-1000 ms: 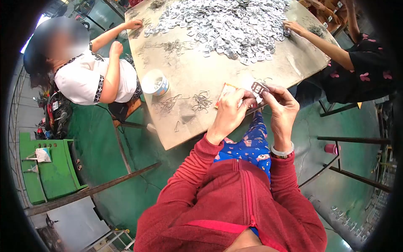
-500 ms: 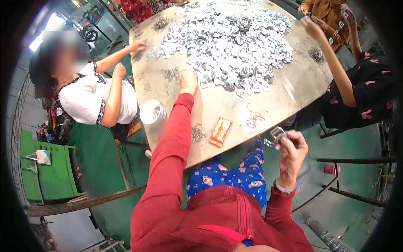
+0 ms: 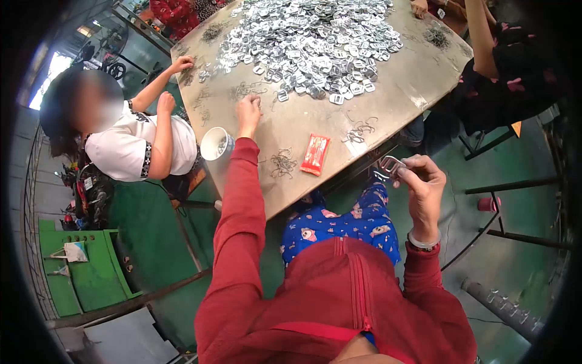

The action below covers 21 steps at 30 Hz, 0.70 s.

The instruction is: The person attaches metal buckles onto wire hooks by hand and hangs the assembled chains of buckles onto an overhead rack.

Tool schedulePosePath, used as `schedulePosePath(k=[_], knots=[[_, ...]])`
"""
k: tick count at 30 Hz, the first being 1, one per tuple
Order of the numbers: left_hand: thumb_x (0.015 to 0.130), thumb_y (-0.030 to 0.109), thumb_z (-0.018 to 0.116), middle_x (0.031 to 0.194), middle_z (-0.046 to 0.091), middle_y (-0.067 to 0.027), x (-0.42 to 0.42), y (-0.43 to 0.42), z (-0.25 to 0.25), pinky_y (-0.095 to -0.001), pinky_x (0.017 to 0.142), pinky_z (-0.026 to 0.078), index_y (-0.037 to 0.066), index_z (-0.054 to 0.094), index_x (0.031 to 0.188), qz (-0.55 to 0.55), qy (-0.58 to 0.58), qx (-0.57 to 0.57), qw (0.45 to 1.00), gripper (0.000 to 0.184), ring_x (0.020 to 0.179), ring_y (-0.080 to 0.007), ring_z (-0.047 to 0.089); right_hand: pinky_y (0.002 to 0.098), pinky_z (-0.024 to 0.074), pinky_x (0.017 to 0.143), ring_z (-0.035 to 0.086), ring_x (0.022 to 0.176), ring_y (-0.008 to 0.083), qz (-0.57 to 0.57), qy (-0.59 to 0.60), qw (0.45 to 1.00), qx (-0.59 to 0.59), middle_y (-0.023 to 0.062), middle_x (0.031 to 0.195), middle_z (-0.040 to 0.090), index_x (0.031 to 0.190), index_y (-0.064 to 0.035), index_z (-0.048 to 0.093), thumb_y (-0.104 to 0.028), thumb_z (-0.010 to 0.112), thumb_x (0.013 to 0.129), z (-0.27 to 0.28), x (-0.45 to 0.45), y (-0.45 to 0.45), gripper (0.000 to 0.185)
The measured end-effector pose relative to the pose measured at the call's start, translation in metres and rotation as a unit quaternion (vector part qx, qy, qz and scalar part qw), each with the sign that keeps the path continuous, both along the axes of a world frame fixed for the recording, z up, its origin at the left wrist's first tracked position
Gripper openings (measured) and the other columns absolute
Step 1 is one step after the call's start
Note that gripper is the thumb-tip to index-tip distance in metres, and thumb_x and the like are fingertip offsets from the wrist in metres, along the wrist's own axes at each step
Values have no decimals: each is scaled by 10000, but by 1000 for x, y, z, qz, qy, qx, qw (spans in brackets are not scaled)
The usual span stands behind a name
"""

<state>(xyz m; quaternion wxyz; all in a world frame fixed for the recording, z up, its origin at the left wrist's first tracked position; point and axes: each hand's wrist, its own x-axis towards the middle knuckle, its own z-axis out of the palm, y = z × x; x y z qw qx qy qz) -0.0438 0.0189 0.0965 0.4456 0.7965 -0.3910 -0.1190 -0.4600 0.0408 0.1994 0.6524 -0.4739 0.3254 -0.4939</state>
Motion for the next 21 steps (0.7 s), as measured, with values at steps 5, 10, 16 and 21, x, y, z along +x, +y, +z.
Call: schedulePosePath(k=[5,10,16,21], knots=[[891,120,574,871,647,-86,-110,40,65,-271,692,515,-40,598,990,-224,190,-132,947,190,770,-133,612,233,482,572,584,655,126,-13,50,999,-17,66,777,603,854,38,613,65,624,753,-2,3,18,105],[845,73,617,897,636,-65,-232,90,105,-277,751,466,7,613,896,-350,305,-133,876,83,837,-141,590,195,471,594,563,660,71,-45,98,994,-29,23,785,609,921,17,624,62,657,757,-16,11,26,174],[788,64,658,1047,583,-115,-259,85,90,-342,863,429,23,619,873,-326,2,-184,927,103,994,-247,554,187,452,627,558,706,58,-63,132,985,-94,6,802,598,871,23,614,78,645,755,-14,14,32,133],[844,16,572,914,642,-116,-251,80,81,-308,745,493,-1,598,921,-340,42,-178,922,82,853,-214,628,184,429,585,539,645,58,-21,251,948,-194,1,781,582,847,24,646,55,639,760,-6,16,26,93]])
